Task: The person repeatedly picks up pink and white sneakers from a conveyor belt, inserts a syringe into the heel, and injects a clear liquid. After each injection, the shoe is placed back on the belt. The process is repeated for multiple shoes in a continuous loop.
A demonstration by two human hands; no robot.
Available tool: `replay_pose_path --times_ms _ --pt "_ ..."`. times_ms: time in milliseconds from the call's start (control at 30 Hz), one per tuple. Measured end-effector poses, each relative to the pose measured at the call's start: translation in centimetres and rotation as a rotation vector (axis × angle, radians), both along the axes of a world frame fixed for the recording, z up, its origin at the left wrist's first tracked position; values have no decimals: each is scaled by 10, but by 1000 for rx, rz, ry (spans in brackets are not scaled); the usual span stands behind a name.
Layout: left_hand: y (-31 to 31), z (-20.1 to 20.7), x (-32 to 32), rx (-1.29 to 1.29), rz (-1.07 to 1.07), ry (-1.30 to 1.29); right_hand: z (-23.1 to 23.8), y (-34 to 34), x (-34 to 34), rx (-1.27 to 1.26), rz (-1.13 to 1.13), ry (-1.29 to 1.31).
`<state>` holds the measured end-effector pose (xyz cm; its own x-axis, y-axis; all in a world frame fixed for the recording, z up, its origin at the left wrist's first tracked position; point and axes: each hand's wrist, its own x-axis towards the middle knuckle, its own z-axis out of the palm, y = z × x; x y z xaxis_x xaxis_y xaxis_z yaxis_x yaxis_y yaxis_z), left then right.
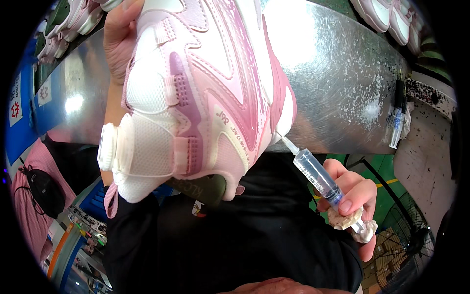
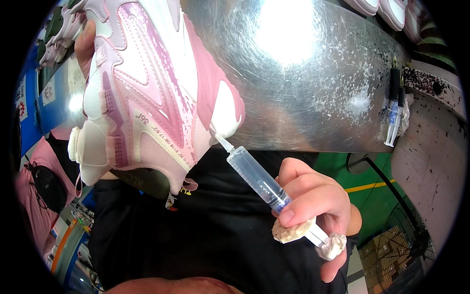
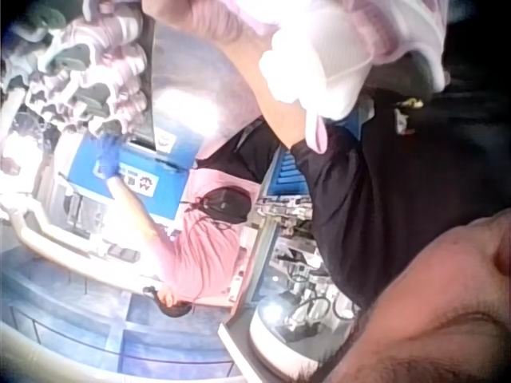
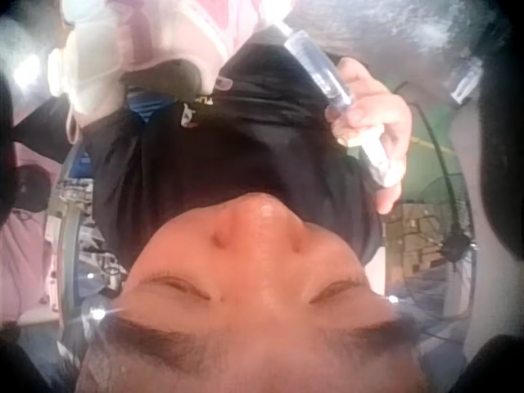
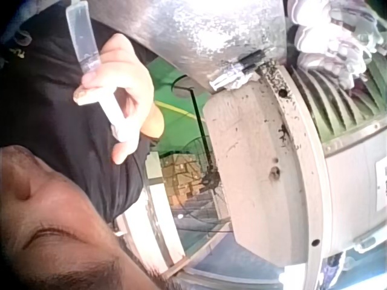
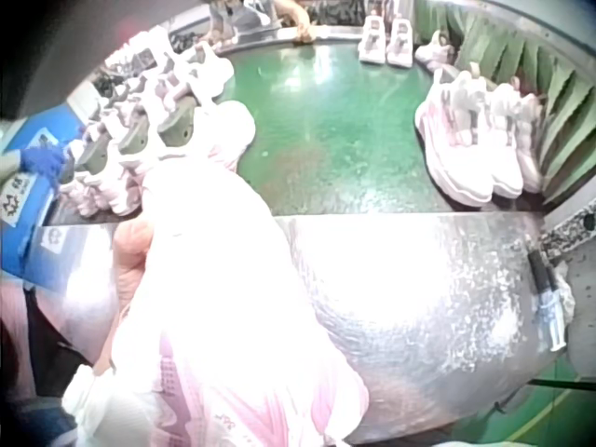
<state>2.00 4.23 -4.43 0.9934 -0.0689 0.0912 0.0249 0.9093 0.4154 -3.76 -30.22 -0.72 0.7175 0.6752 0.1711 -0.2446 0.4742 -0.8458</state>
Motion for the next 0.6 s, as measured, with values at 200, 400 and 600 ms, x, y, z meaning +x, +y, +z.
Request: replay_pose_path --times_ms 200,400,600 --pt "-1 -1 0 10 -3 13 -2 -1 -1 -10 10 -7" --pt "-1 -2 -1 28 12 30 -2 -2 -2 -7 17 -14" --pt "-4 -3 -3 32 18 56 -5 0 -1 13 -12 -15"
